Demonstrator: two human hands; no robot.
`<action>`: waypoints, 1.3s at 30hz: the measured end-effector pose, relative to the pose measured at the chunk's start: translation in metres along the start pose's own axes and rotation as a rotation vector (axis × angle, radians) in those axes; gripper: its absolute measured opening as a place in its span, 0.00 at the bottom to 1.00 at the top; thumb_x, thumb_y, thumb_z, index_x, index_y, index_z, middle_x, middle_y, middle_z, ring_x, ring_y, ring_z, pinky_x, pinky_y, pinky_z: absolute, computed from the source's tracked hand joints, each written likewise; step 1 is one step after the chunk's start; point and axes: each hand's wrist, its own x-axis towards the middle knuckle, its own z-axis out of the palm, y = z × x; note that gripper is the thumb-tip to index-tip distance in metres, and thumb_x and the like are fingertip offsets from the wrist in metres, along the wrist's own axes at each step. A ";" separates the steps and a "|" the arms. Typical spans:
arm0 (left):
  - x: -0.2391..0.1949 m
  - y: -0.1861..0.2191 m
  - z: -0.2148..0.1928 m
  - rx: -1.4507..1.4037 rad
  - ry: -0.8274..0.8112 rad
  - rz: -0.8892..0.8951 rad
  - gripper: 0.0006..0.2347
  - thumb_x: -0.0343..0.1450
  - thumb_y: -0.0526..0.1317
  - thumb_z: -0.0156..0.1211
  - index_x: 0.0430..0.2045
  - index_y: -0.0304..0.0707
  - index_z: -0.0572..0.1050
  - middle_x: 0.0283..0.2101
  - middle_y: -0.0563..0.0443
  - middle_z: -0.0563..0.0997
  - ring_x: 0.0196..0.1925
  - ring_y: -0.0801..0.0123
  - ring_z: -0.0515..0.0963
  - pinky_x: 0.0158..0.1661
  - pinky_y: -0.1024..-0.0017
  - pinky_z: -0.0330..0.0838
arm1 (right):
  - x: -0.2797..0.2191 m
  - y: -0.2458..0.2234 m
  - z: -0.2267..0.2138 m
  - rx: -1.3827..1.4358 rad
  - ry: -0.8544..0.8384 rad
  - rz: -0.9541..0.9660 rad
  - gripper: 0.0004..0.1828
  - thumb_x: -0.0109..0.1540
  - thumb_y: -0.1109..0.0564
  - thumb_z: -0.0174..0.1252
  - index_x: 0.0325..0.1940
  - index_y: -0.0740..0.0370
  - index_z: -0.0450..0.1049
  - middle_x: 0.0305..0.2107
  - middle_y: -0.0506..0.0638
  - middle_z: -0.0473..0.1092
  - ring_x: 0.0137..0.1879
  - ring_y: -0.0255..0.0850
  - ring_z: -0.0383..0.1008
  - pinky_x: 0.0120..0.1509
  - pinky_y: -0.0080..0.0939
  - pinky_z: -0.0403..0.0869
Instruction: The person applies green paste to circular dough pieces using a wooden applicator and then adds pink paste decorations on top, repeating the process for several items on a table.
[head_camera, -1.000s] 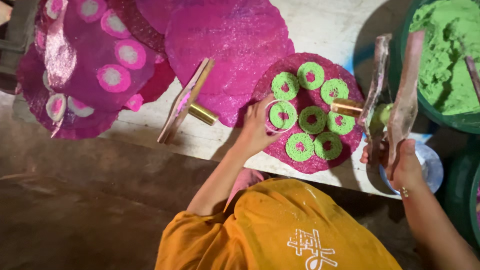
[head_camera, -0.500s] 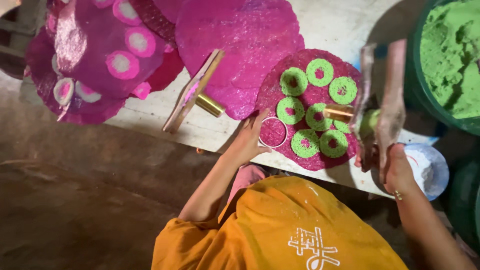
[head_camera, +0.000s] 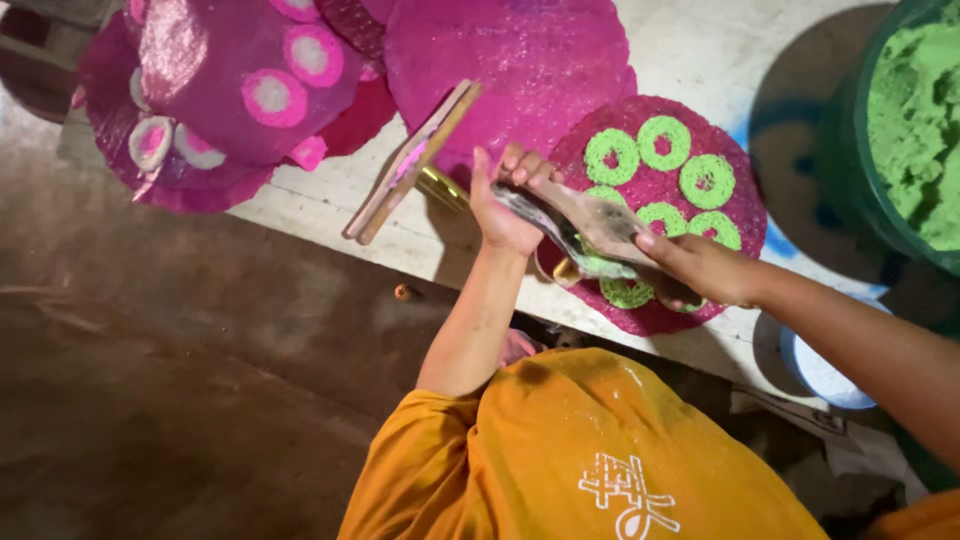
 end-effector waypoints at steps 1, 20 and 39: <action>-0.001 0.005 -0.002 -0.009 -0.041 0.013 0.19 0.77 0.60 0.45 0.25 0.49 0.63 0.25 0.61 0.63 0.31 0.72 0.66 0.46 0.65 0.66 | 0.002 -0.005 0.003 -0.086 0.030 -0.034 0.45 0.64 0.24 0.29 0.32 0.61 0.80 0.19 0.55 0.74 0.28 0.45 0.76 0.39 0.48 0.75; 0.018 -0.006 -0.028 0.016 -0.004 0.085 0.16 0.75 0.54 0.45 0.18 0.51 0.61 0.17 0.64 0.59 0.22 0.75 0.62 0.36 0.68 0.65 | -0.003 -0.021 0.014 -0.415 0.378 -0.162 0.37 0.66 0.29 0.41 0.38 0.64 0.78 0.24 0.60 0.76 0.35 0.59 0.78 0.46 0.58 0.73; -0.013 -0.022 -0.044 0.591 0.219 -0.139 0.30 0.72 0.65 0.34 0.38 0.39 0.78 0.45 0.45 0.80 0.55 0.66 0.76 0.60 0.65 0.65 | -0.010 0.073 -0.010 -0.130 0.291 -0.242 0.29 0.66 0.33 0.37 0.46 0.53 0.76 0.17 0.52 0.68 0.24 0.42 0.69 0.32 0.46 0.71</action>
